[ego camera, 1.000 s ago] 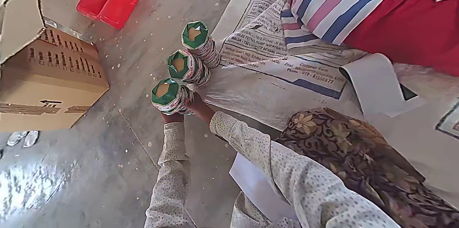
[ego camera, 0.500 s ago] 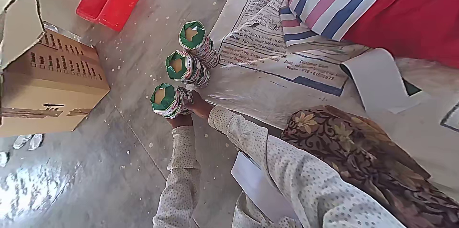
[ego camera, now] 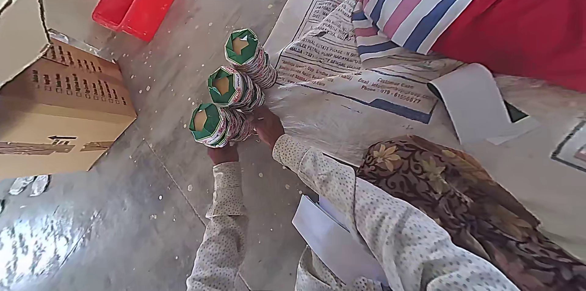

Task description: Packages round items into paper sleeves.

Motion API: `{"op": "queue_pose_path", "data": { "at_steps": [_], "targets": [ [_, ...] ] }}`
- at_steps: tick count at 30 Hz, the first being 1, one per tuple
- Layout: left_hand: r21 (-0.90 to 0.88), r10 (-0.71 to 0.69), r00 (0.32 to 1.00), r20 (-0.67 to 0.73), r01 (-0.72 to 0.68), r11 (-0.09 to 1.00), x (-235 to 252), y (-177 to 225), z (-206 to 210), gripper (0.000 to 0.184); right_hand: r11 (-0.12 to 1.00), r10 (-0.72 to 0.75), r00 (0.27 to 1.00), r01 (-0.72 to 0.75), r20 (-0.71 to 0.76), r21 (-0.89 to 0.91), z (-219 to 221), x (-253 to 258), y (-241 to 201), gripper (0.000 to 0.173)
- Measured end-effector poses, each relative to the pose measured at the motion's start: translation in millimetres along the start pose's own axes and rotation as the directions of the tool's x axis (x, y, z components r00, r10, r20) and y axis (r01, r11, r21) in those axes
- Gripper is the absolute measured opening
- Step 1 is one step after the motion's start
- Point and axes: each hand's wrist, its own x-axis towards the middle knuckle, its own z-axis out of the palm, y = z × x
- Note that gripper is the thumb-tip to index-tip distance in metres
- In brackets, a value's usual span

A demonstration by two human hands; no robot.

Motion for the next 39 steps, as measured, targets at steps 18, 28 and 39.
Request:
{"op": "queue_pose_path", "data": {
  "at_steps": [18, 28, 39],
  "targets": [
    [0.612, -0.192, 0.652, 0.734, -0.51, 0.605, 88, 154, 93, 0.031, 0.965, -0.22, 0.946, 0.246, -0.236, 0.087, -4, 21, -69, 0.035],
    [0.746, -0.284, 0.732, 0.619, -0.434, 0.505, 76, 156, 95, 0.032, 0.99, -0.137, 0.954, 0.138, -0.268, -0.018, -6, 18, -68, 0.038],
    [0.805, -0.289, 0.77, 0.568, -0.447, 0.39, 71, 156, 101, 0.037, 0.967, -0.145, 0.982, 0.115, -0.121, -0.225, -21, 19, -81, 0.028]
  ]
}}
